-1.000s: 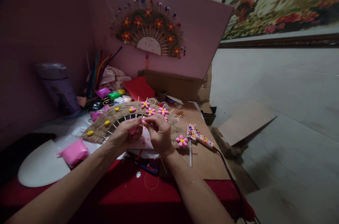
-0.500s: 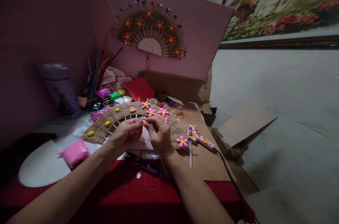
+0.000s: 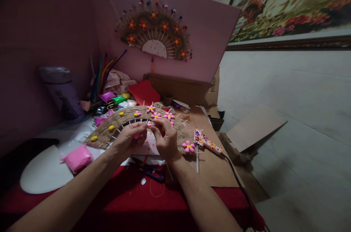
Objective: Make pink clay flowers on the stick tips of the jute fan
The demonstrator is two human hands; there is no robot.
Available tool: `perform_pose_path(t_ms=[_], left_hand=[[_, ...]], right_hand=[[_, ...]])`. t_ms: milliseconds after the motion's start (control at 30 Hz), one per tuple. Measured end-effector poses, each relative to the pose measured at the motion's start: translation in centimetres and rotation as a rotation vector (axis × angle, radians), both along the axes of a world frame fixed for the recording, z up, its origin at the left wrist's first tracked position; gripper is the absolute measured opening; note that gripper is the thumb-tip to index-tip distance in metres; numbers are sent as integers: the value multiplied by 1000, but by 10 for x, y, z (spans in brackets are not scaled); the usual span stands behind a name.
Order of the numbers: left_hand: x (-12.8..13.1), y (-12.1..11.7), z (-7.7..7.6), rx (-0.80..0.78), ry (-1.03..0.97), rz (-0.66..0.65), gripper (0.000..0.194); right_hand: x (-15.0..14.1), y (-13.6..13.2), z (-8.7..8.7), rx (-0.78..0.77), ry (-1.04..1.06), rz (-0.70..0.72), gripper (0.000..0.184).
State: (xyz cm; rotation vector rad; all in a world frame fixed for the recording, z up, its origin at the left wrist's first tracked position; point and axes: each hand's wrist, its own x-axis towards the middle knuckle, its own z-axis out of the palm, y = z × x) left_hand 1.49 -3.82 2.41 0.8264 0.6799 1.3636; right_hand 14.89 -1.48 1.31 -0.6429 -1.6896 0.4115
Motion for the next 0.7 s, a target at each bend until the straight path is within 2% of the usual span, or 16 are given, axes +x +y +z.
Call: perform_pose_path(t_ms=[100,167,333,467,567,700], left_hand=[[-2,4,0,19,26,106,28],[-3,7,6,41,93,183,29],[-11,9,40,105,303,337,34],[-37,15,60,194,499,439,33],[-68,28,59,187,700,494,28],[-98,50,43,236,885,527,24]], right_hand=[[1,1,-2,-6,6,-42,15],[1,2,-3,6,-21,-64,14],[-1,0,-5,84,-163,-64,13],[-2,0,-5,133,-237,-39,14],[-2,-1,-6,148,-287,-29,14],[-3,-1,-6,160,-334,-19,15]])
